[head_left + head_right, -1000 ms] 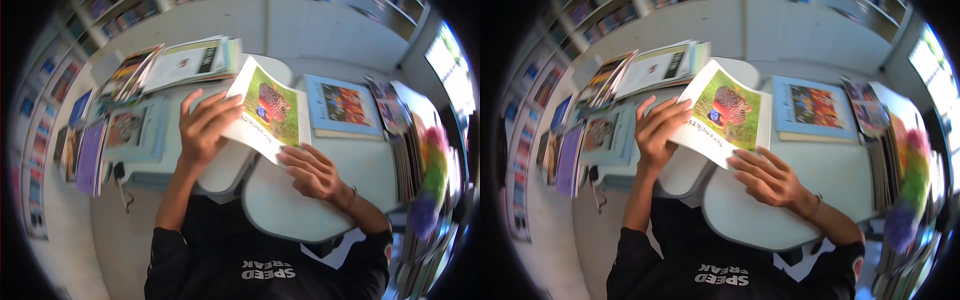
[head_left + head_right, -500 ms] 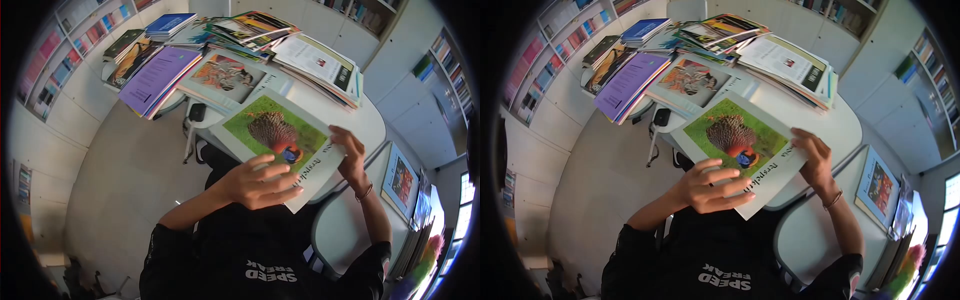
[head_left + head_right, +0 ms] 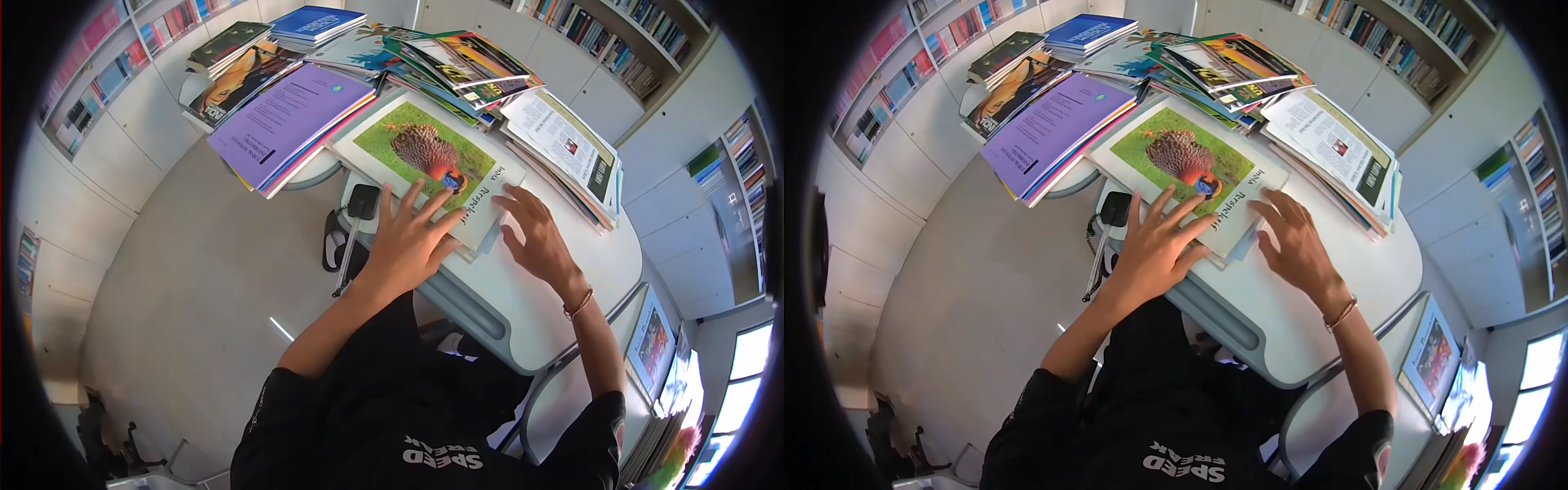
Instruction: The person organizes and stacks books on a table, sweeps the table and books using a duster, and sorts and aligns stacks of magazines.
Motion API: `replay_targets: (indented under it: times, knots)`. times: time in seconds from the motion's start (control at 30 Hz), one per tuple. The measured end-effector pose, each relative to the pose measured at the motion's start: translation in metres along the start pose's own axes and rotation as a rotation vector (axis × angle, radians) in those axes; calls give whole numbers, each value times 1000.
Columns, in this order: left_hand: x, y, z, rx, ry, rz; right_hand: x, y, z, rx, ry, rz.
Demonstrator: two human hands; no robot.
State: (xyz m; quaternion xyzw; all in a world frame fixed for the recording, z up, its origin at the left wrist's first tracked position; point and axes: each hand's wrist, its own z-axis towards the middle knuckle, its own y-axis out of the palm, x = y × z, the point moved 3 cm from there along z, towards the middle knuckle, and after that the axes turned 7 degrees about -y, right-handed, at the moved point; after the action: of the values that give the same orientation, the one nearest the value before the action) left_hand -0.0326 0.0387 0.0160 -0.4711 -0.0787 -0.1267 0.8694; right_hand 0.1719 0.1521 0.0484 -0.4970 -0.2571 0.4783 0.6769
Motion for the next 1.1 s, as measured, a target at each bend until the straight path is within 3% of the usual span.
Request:
replay_targets:
  times: [0.37, 0.43, 0.7, 0.87, 1.03, 1.1]
  knots:
    - [-4, 8, 4, -21, -125, -58, 6, 8, -7, -110, -37, 44]
    - [4, 13, 4, -95, -109, -54, 6, -6, -30, -181, 38, -30]
    - [20, 13, 29, -486, -140, 30, 22, -103, -202, -79, 377, -74]
    - [72, 20, 43, -478, 77, 217, 20, -140, -324, 16, 664, -136]
    - [250, 30, 45, -706, 530, -158, 11, -138, -378, 97, 909, -229]
    - [297, 43, 37, -678, 735, -167, 17, -122, -388, 98, 772, -408]
